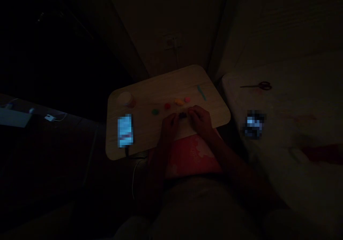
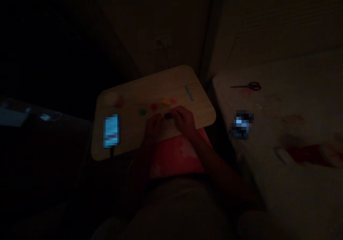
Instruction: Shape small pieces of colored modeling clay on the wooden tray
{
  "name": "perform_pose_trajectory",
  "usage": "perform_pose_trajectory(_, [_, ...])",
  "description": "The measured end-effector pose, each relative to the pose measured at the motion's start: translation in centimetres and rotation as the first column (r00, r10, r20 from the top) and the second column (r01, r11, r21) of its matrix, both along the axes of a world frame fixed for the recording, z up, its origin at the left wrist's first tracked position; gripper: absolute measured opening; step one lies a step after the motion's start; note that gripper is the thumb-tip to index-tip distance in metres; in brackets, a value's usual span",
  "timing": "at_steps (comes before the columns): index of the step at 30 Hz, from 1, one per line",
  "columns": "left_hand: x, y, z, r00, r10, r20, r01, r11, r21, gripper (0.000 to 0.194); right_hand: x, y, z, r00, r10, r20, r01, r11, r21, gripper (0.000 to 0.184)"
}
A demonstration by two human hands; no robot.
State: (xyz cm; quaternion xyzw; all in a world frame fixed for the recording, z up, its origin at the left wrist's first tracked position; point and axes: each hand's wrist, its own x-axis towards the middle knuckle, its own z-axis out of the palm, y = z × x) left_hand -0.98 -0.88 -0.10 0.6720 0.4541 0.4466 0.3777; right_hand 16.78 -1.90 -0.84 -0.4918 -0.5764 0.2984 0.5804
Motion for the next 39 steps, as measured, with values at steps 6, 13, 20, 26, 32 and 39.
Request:
perform_pose_trajectory(6, [0.2, 0.0, 0.3, 1.000, 0.015, -0.004, -0.015, 1.000, -0.012, 0.050, 0.2, 0.3, -0.4, 0.994, -0.035, -0.105, 0.029, 0.998, -0.063, 0.029])
perform_pose_trajectory(13, [0.3, -0.2, 0.9, 0.999, 0.052, -0.008, -0.052, 0.998, -0.035, 0.048, 0.0, 0.3, -0.3, 0.985, -0.059, -0.164, 0.038, 0.991, -0.127, 0.016])
perform_pose_trajectory(20, [0.4, -0.3, 1.2, 0.998, 0.057, 0.005, -0.057, 0.997, -0.045, 0.045, 0.0, 0.2, -0.2, 0.980, -0.102, -0.171, 0.073, 0.983, -0.170, 0.013])
perform_pose_trajectory(26, [0.3, -0.3, 1.2, 0.998, 0.070, -0.003, -0.070, 0.997, -0.043, 0.044, -0.1, 0.2, -0.2, 0.966, -0.185, -0.183, 0.148, 0.969, -0.196, 0.015])
perform_pose_trajectory(32, [0.3, -0.3, 1.0, 0.998, 0.064, 0.014, -0.063, 0.996, -0.060, 0.044, -0.3, 0.2, -0.1, 0.932, -0.159, -0.327, 0.090, 0.972, -0.219, 0.020])
perform_pose_trajectory(39, [0.3, -0.2, 1.0, 0.999, 0.049, 0.016, -0.048, 0.998, -0.032, 0.040, 0.0, 0.3, -0.2, 0.958, -0.139, -0.250, 0.105, 0.984, -0.143, 0.021])
